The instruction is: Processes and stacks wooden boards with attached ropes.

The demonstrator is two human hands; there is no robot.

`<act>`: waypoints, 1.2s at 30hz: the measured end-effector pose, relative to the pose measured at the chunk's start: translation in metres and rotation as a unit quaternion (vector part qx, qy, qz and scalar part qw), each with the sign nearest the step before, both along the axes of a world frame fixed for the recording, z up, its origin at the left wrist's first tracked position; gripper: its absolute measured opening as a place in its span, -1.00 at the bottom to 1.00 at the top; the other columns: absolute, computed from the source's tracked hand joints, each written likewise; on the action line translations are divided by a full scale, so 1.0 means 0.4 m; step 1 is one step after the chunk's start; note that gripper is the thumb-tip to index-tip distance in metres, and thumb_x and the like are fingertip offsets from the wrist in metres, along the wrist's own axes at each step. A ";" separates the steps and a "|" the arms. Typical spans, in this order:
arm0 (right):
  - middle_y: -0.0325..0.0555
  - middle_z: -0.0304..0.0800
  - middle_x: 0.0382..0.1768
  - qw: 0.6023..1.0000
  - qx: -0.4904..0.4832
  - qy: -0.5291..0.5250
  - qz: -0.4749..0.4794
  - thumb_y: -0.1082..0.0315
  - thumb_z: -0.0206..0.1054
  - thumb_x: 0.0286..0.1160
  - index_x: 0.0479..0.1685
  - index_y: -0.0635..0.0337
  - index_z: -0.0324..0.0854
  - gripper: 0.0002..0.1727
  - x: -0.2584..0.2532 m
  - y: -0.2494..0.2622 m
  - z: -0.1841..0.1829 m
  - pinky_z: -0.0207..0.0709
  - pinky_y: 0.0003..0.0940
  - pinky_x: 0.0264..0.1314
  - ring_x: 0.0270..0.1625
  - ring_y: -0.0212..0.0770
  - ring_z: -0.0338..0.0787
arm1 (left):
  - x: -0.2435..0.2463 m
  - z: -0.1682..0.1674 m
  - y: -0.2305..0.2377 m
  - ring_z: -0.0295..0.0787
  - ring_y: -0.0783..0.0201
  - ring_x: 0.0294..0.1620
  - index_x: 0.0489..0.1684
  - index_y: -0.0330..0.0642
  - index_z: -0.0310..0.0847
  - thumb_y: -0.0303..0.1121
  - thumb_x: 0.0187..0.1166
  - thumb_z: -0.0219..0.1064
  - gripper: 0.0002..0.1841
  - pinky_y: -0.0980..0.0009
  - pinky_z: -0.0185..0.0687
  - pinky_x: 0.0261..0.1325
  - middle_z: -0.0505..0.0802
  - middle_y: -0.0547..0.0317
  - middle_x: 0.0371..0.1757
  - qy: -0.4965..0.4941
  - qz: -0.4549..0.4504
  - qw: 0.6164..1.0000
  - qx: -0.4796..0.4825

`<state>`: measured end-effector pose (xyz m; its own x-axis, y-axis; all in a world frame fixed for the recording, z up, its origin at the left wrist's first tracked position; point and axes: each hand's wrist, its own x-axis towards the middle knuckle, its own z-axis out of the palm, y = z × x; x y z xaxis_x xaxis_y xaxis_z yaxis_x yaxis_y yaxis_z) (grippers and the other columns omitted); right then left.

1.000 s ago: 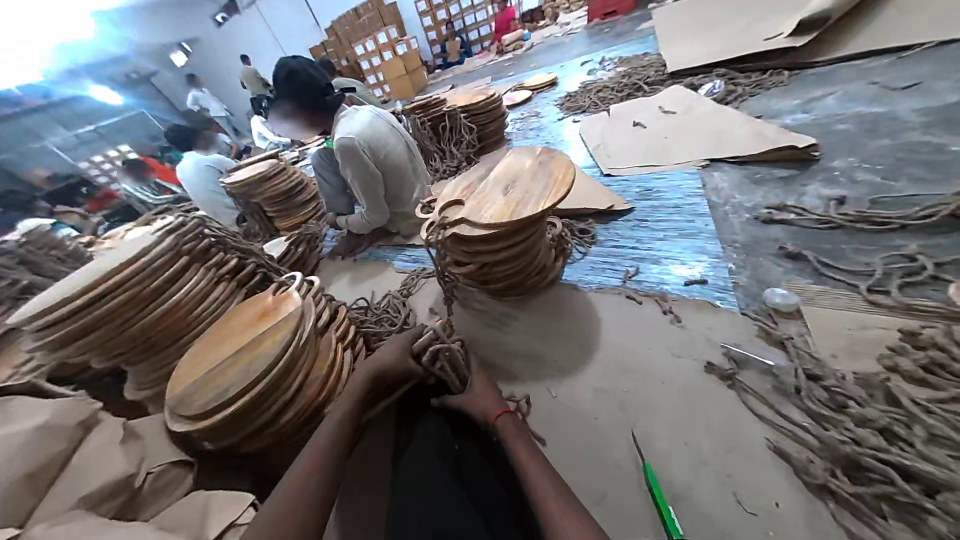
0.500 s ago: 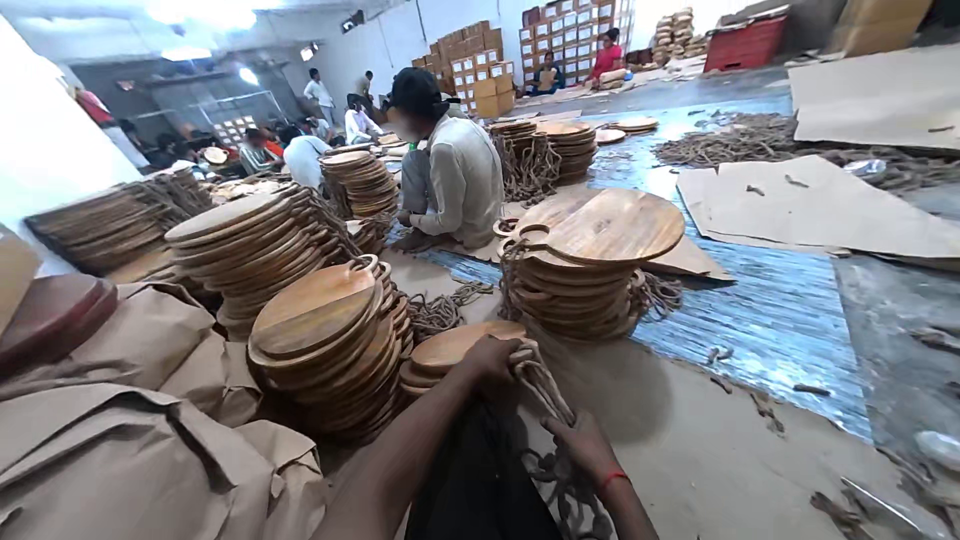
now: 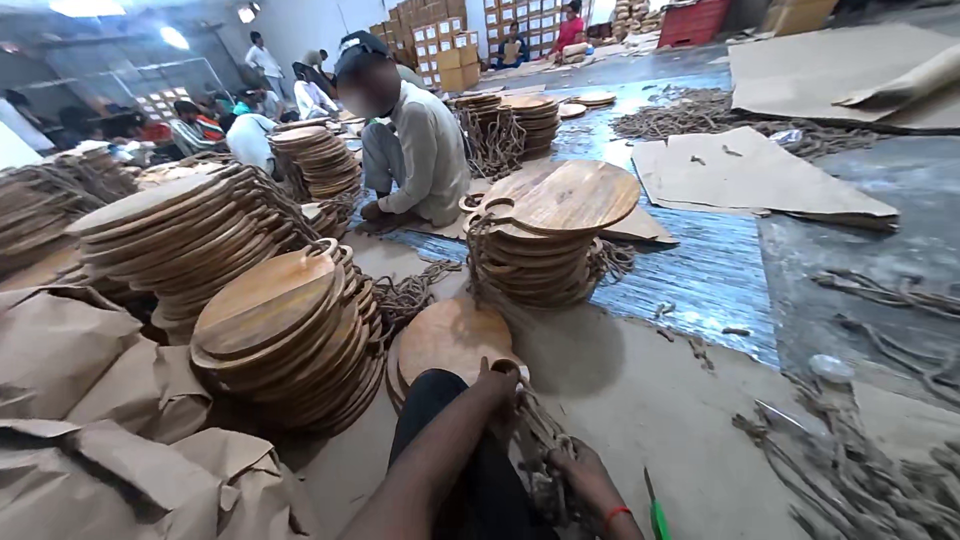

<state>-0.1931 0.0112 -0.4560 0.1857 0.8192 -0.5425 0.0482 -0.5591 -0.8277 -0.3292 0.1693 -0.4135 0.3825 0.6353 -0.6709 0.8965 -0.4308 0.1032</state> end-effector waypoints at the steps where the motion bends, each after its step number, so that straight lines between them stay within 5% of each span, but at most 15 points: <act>1: 0.11 0.80 -0.14 1.000 0.001 0.007 -0.010 0.35 0.50 0.42 0.23 0.33 0.62 -0.58 0.001 -0.011 -0.009 0.67 -0.04 -0.03 -0.17 -0.06 0.80 | 0.003 -0.005 0.003 0.45 -0.43 0.60 0.86 -0.25 -0.02 -0.24 0.54 0.47 -0.10 -0.52 -0.39 0.77 0.64 -0.46 0.47 0.005 -0.009 1.000 0.012; 6: 0.01 0.79 -0.20 0.991 0.032 0.123 -0.031 0.37 0.38 0.55 0.24 0.33 0.58 -0.65 -0.008 -0.049 0.015 0.70 -0.19 -0.12 -0.24 -0.18 0.79 | 0.033 -0.050 -0.021 0.50 -0.37 0.59 0.83 -0.29 0.01 -0.30 0.55 0.41 -0.15 -0.46 -0.28 0.78 0.66 -0.38 0.48 0.012 0.005 0.998 0.063; 10: -0.16 0.79 -0.11 0.964 0.088 0.252 0.017 0.17 0.21 0.65 0.50 0.23 0.41 -0.49 0.023 -0.104 0.012 0.70 -0.37 -0.13 -0.19 -0.36 0.78 | 0.039 -0.043 -0.036 0.50 -0.38 0.58 0.84 -0.29 0.00 -0.23 0.63 0.33 -0.20 -0.47 -0.26 0.77 0.67 -0.40 0.47 0.006 0.009 0.998 0.064; 14: -0.31 0.71 -0.32 0.959 0.043 0.281 0.010 -0.03 0.04 0.80 0.46 0.03 0.45 -0.54 0.038 -0.147 0.016 0.54 -0.53 -0.44 -0.44 -0.47 0.64 | 0.027 -0.005 -0.064 0.50 -0.37 0.58 0.80 -0.30 0.09 -0.11 0.72 0.25 -0.26 -0.45 -0.20 0.77 0.67 -0.38 0.47 0.001 -0.006 0.999 0.047; 17: -0.16 0.75 0.12 0.956 0.051 0.279 0.070 0.02 0.25 0.60 0.67 0.14 0.25 -0.31 0.040 -0.144 0.007 0.68 -0.32 0.13 0.04 -0.35 0.76 | 0.039 -0.007 -0.046 0.58 -0.32 0.53 0.80 -0.27 0.12 -0.21 0.63 0.33 -0.25 -0.43 -0.15 0.77 0.73 -0.34 0.41 0.002 -0.005 0.997 0.082; 19: -0.11 0.72 0.19 0.957 0.063 0.274 0.074 0.07 0.37 0.51 0.66 0.22 0.22 -0.23 0.024 -0.155 -0.016 0.66 -0.29 0.24 0.12 -0.33 0.75 | 0.039 -0.013 -0.034 0.59 -0.32 0.52 0.80 -0.25 0.12 -0.24 0.62 0.33 -0.26 -0.46 -0.15 0.76 0.74 -0.32 0.40 0.022 -0.009 0.995 0.092; 23: -0.11 0.78 0.08 0.943 0.147 0.295 -0.044 0.13 0.30 0.54 0.63 0.32 0.20 -0.27 0.027 -0.191 0.009 0.73 -0.33 0.17 0.04 -0.35 0.81 | 0.037 -0.040 -0.025 0.62 -0.30 0.48 0.80 -0.19 0.12 -0.25 0.50 0.45 -0.18 -0.49 -0.13 0.72 0.76 -0.27 0.37 0.026 -0.008 0.995 0.091; 26: -0.17 0.87 -0.18 0.904 0.197 0.343 -0.161 0.01 0.33 0.45 0.40 0.20 0.38 -0.38 0.066 -0.206 0.082 0.80 -0.32 -0.14 -0.21 -0.32 0.87 | 0.018 -0.049 -0.012 0.69 -0.22 0.42 0.69 -0.08 0.32 -0.22 0.47 0.48 -0.28 -0.44 -0.09 0.73 0.81 -0.16 0.31 -0.011 0.013 0.994 0.105; 29: -0.14 0.81 -0.21 0.963 0.212 0.120 -0.115 0.23 0.49 0.29 0.68 0.27 0.13 -0.10 0.130 -0.208 0.101 0.64 -0.45 -0.48 -0.47 -0.36 0.72 | -0.006 -0.044 0.010 0.67 -0.16 0.46 0.61 0.02 0.48 -0.27 0.45 0.51 -0.36 -0.43 -0.08 0.74 0.80 -0.07 0.38 -0.052 0.043 0.992 0.102; 30: -0.08 0.87 -0.11 0.980 0.178 -0.036 -0.078 0.32 0.49 0.26 0.73 0.28 0.18 -0.08 0.147 -0.208 0.105 0.69 -0.36 -0.36 -0.38 -0.28 0.78 | -0.007 -0.040 0.013 0.65 -0.15 0.49 0.61 0.04 0.48 -0.30 0.44 0.50 -0.36 -0.43 -0.05 0.73 0.78 -0.05 0.41 -0.061 0.053 0.991 0.104; 32: 0.05 0.91 0.04 0.952 0.110 -0.282 -0.045 0.37 0.49 0.27 0.71 0.19 0.38 -0.17 0.150 -0.220 0.097 0.71 0.09 0.13 -0.01 0.02 0.90 | -0.005 -0.037 0.023 0.65 -0.12 0.50 0.60 0.11 0.49 -0.30 0.47 0.47 -0.39 -0.43 0.10 0.65 0.76 0.01 0.45 -0.066 0.071 0.989 0.115; 36: 0.09 0.92 0.01 0.916 0.130 -0.378 -0.022 0.30 0.49 0.31 0.42 0.23 0.68 -0.42 0.089 -0.268 0.054 0.69 0.22 0.19 0.05 0.11 0.91 | 0.001 -0.039 0.032 0.69 -0.14 0.44 0.56 0.10 0.53 -0.24 0.50 0.45 -0.44 -0.42 0.25 0.54 0.80 -0.02 0.39 -0.040 0.081 0.989 0.114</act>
